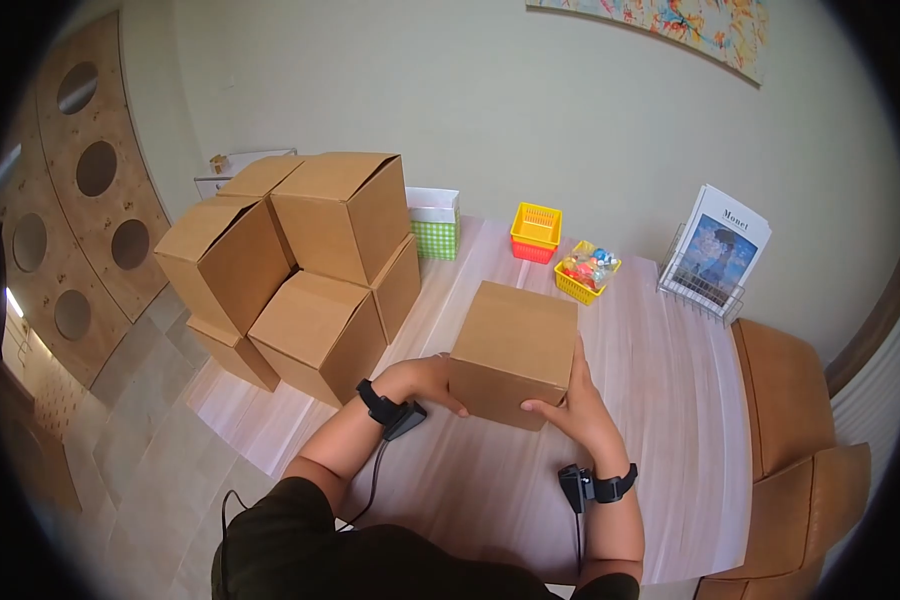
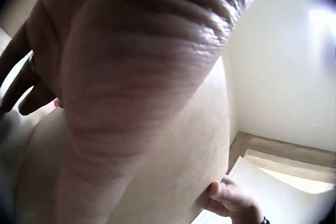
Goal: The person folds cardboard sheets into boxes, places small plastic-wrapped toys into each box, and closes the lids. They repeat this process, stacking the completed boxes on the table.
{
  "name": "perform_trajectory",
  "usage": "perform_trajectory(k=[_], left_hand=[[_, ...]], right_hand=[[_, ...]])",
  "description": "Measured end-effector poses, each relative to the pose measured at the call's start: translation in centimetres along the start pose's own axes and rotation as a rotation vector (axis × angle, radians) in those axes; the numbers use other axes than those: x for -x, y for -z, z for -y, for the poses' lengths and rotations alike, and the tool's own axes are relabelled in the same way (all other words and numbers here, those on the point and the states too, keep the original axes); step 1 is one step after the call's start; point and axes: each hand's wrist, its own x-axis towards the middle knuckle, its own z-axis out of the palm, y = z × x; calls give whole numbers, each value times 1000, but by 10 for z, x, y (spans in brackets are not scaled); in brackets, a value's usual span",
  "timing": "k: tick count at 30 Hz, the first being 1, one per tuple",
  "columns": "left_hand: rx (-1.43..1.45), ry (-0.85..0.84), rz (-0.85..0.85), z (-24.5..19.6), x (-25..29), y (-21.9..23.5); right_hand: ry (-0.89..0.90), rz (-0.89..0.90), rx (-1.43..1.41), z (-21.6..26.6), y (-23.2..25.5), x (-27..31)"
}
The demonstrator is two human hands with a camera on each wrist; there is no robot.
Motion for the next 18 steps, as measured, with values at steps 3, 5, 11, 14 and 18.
perform_trajectory(k=[3,5,11,14,18], left_hand=[[76,-83,-35,16,-4,-11],[264,-102,-49,7,0,-14],[541,-74,-163,-12,6,-26],[494,-98,-279,-35,14,-21],[144,-78,-431,-79,25,-9]], right_hand=[[3,-59,23,2,-4,1],[10,-84,12,0,-4,0],[14,-116,-18,-1,-6,5],[-21,-146,-50,-4,-8,16],[26,-257,-179,-7,-17,38]])
